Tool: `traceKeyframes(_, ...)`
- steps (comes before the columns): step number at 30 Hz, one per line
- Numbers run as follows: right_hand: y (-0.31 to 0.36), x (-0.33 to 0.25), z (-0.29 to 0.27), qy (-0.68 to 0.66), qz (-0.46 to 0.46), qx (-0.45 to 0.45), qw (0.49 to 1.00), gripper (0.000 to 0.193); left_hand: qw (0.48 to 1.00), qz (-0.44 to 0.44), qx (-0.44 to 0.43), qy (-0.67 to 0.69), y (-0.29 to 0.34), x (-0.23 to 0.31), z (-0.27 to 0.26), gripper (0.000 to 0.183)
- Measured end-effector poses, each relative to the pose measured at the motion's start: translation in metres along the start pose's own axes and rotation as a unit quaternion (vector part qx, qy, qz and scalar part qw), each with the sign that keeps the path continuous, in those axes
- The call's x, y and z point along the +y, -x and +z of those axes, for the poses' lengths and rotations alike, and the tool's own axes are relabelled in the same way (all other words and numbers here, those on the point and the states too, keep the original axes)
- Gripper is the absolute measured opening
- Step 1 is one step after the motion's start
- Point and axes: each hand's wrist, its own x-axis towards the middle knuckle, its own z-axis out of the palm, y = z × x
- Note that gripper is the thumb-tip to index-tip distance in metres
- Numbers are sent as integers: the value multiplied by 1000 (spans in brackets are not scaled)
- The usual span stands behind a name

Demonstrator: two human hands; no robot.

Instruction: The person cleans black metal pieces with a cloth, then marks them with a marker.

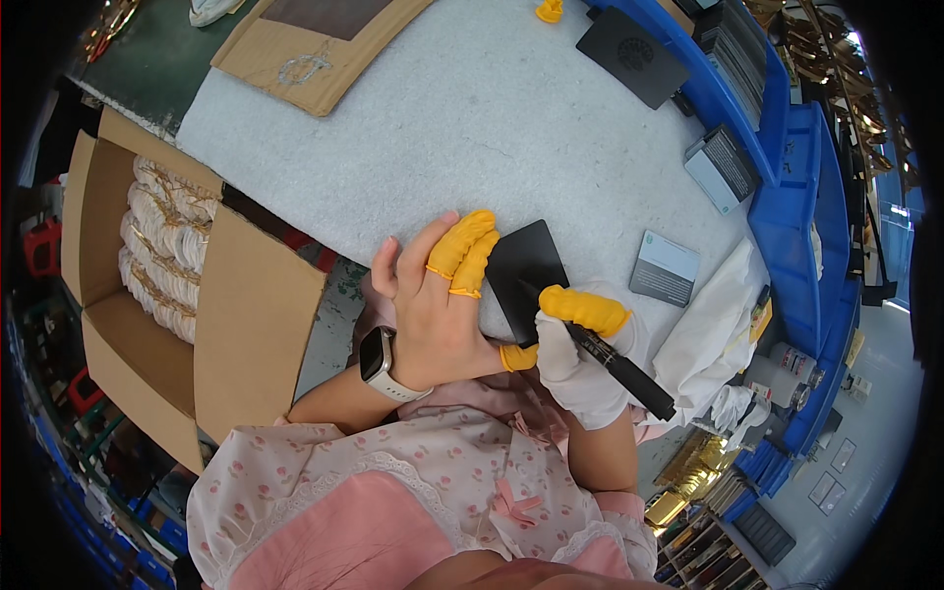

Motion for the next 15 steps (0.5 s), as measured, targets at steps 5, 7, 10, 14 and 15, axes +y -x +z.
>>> traceKeyframes(5, -1, 0, -1, -42, -11, -3, 999, 10, 1000, 2, 5, 2, -1, -3, 2, 75)
traceKeyframes(7, -1, -1, -2, -77, -29, 6, 997, 8, 1000, 9, 1, -4, -2, -2, 0, 77)
traceKeyframes(10, -4, 1, -3, -50, -59, 26, 997, 7, 1000, 13, 1, -7, -6, -1, -1, 79)
traceKeyframes(14, -4, 2, -10, 2, -72, -18, 997, 7, 1000, 10, -1, -20, -7, 2, -4, 81)
traceKeyframes(15, -1, 5, -7, -28, -66, 3, 997, 11, 1000, 13, 3, -19, -7, 3, -5, 84)
